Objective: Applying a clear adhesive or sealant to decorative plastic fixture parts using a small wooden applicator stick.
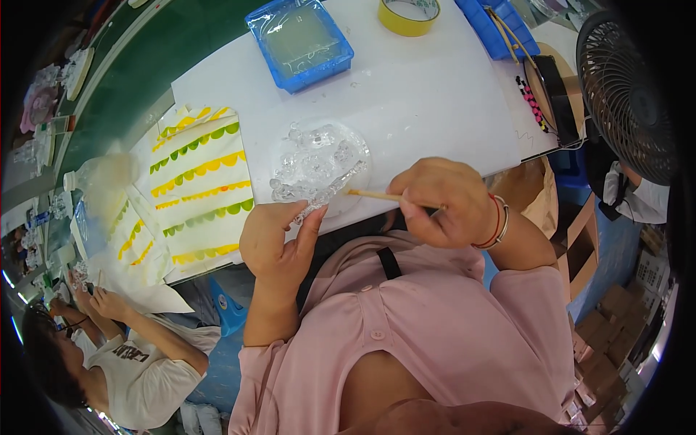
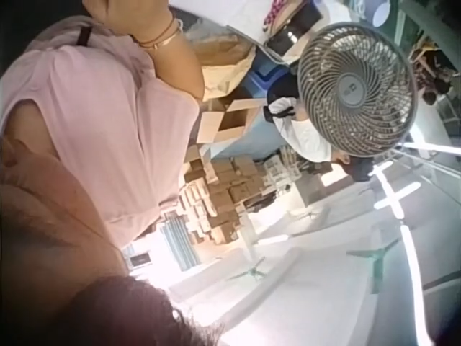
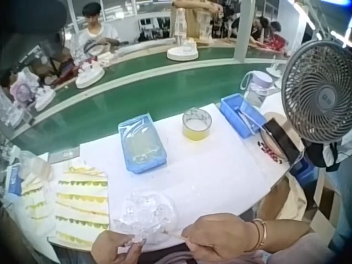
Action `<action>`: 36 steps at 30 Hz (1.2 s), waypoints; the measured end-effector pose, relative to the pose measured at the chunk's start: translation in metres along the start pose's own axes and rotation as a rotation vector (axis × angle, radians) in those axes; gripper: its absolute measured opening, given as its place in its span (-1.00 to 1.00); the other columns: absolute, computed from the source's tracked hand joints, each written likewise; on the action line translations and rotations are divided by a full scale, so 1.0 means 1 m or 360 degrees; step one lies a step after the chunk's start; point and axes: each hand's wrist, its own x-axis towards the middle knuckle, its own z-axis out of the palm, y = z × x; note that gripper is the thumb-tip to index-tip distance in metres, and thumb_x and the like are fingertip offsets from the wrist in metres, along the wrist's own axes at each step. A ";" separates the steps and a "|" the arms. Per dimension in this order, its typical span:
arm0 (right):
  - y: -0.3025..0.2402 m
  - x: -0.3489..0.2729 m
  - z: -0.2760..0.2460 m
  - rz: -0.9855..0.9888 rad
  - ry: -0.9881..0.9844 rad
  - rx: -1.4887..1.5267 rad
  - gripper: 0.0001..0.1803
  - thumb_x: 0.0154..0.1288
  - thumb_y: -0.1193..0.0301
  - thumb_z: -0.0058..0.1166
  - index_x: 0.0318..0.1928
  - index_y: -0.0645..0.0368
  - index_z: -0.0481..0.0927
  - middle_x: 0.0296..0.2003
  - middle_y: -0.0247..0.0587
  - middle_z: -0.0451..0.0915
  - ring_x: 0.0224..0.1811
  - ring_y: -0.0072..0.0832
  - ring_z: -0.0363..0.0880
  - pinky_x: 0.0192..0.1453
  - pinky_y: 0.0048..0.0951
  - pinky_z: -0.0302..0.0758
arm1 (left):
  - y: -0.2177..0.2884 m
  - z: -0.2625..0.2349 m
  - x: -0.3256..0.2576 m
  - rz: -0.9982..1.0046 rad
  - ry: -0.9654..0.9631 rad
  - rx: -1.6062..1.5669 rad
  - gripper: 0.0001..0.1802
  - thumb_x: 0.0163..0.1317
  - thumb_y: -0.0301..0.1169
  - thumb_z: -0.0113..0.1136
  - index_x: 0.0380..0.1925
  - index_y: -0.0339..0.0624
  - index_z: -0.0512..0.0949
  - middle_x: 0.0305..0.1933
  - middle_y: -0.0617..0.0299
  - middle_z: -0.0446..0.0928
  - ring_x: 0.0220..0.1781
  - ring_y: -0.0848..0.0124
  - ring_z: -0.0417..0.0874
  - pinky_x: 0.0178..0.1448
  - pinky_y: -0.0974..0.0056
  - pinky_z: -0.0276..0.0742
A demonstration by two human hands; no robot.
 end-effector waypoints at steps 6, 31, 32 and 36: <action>-0.002 0.000 0.002 0.0034 0.0019 -0.0001 -0.72 0.08 0.67 0.08 -0.19 0.17 0.40 -0.43 -0.09 0.64 -0.55 -0.36 0.54 -0.47 -0.45 0.48 | 0.004 0.001 -0.002 0.0139 -0.0016 0.0102 -0.67 -0.08 -0.47 0.50 -0.29 -0.20 0.59 -0.42 0.12 0.56 -0.39 0.20 0.56 -0.31 0.25 0.45; 0.008 -0.004 -0.013 0.0021 0.0058 -0.0185 -0.75 0.12 0.68 0.04 -0.18 0.21 0.38 -0.43 -0.05 0.64 -0.54 -0.40 0.55 -0.48 -0.48 0.45 | -0.005 -0.007 0.004 -0.0236 -0.0186 -0.0244 -0.72 -0.03 -0.52 0.44 -0.27 -0.23 0.62 -0.27 0.14 0.67 -0.31 0.30 0.65 -0.20 0.33 0.54; 0.008 -0.004 -0.013 0.0022 0.0058 -0.0185 -0.75 0.12 0.68 0.04 -0.18 0.21 0.38 -0.43 -0.05 0.64 -0.54 -0.40 0.55 -0.48 -0.48 0.45 | -0.005 -0.007 0.003 -0.0237 -0.0187 -0.0244 -0.72 -0.03 -0.52 0.44 -0.27 -0.23 0.62 -0.27 0.14 0.67 -0.31 0.30 0.65 -0.20 0.33 0.54; 0.010 -0.003 -0.013 0.0041 0.0126 -0.0139 -0.75 0.12 0.68 0.04 -0.18 0.21 0.38 -0.43 -0.06 0.63 -0.54 -0.41 0.55 -0.46 -0.47 0.46 | -0.003 -0.005 0.003 -0.0225 -0.0185 -0.0262 -0.72 -0.03 -0.52 0.44 -0.27 -0.24 0.61 -0.26 0.14 0.67 -0.31 0.30 0.64 -0.19 0.33 0.55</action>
